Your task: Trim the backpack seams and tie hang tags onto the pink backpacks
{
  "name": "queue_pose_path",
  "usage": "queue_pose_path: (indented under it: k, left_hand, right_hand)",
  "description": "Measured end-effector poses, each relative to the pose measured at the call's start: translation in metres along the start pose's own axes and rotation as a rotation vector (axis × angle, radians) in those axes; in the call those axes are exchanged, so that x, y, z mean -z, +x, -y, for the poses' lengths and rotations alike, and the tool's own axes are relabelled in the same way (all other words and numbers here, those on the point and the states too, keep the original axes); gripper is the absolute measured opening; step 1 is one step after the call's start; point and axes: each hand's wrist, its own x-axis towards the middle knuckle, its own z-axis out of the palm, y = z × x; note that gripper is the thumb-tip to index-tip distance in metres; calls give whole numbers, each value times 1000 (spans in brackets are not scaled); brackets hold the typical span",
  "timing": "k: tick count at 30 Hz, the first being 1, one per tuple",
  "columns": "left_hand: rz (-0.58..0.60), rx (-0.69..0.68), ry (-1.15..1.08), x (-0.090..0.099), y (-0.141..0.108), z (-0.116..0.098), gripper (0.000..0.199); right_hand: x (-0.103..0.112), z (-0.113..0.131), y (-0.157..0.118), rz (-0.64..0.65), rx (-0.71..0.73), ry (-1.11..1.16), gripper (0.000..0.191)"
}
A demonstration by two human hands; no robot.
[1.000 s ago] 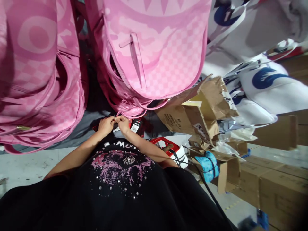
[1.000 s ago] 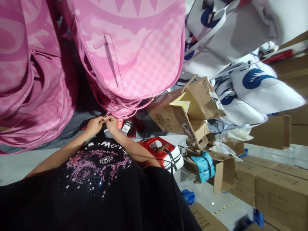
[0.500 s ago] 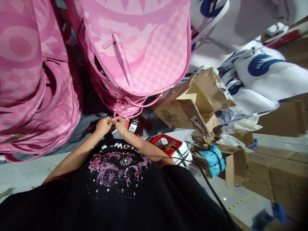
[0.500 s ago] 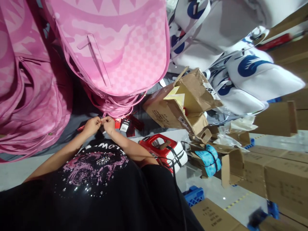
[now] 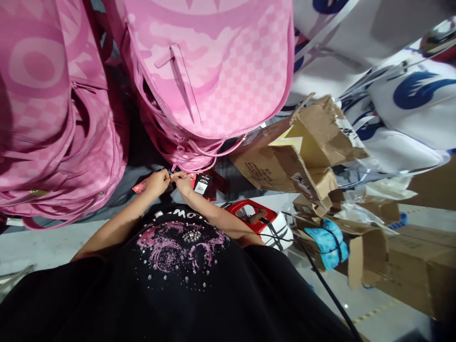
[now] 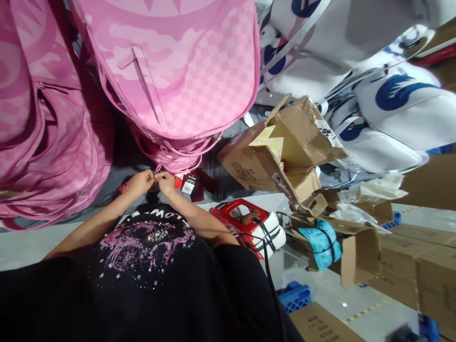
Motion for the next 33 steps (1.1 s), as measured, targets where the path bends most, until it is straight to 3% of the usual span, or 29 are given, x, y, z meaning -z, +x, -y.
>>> queue_pose_path:
  k: [4, 8, 12, 27, 33]
  left_hand:
    - [43, -7, 36, 2, -1, -9, 15]
    - [-8, 54, 108, 3, -4, -16, 17]
    - [35, 41, 136, 4, -9, -18, 17]
    - [18, 10, 242, 7, -15, -23, 23]
    - [-93, 47, 275, 2, -21, -24, 28]
  right_hand:
    - [2, -1, 1, 1, -10, -20, 24]
    - [4, -1, 2, 8, -11, -33, 23]
    - [6, -2, 3, 16, -13, -28, 24]
    - [3, 2, 0, 7, -41, 9, 24]
    - [3, 5, -2, 3, -33, 48, 15]
